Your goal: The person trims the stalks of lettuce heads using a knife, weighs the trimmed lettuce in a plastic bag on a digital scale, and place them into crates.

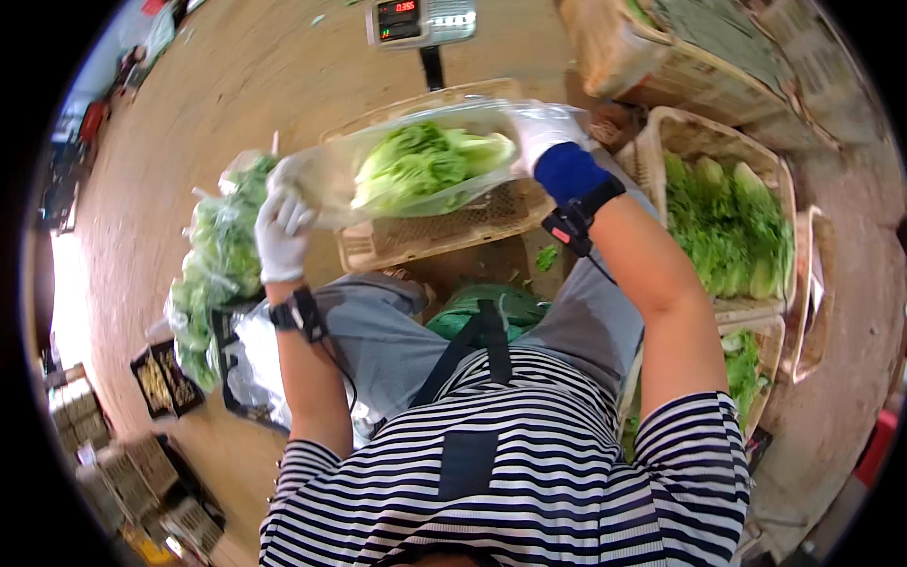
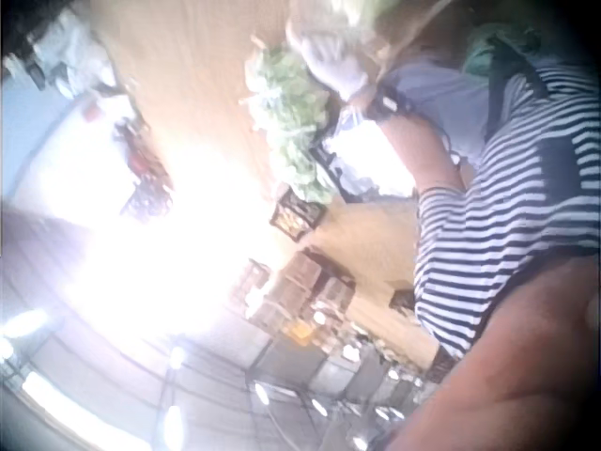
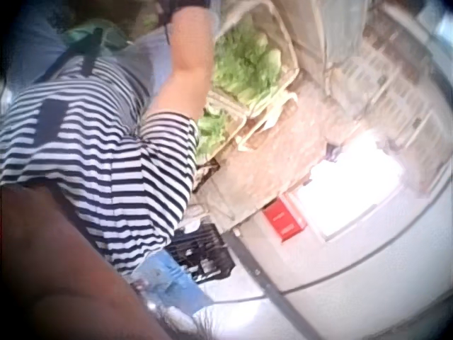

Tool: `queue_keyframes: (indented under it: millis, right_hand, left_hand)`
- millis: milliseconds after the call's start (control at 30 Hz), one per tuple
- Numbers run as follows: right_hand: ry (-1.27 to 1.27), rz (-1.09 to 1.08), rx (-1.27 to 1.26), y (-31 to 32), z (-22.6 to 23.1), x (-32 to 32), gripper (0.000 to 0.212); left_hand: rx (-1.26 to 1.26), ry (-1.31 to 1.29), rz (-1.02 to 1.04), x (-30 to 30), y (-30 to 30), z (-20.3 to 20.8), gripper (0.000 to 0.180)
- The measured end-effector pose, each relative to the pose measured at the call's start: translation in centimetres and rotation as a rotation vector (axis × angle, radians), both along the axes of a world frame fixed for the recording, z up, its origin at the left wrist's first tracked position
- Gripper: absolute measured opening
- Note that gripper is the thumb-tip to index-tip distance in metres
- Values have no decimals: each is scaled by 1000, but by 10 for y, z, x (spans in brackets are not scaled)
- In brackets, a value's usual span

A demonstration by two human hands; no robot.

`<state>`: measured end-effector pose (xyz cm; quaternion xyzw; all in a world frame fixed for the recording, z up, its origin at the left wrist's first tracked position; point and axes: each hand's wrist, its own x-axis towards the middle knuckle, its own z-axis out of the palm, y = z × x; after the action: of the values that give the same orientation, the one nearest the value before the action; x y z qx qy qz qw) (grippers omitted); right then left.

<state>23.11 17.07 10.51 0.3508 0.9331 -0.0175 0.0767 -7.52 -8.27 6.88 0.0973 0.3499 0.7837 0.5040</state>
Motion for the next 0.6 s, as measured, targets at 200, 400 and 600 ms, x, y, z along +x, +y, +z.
queue_keyframes:
  millis: [200,400,600]
  right_hand:
    - [34,-92,-11,-35,-39,12,84]
    - [581,-55,-464,-81,-78,52,57]
    - [1457,-387,-716,-76,-45,182,19]
  left_hand:
    - [-292,-109,-6,46,-10,-7,29]
    - [-829,441,-140,68,10,-60,24]
    - [-745,1220,368,97,-18,-53,31]
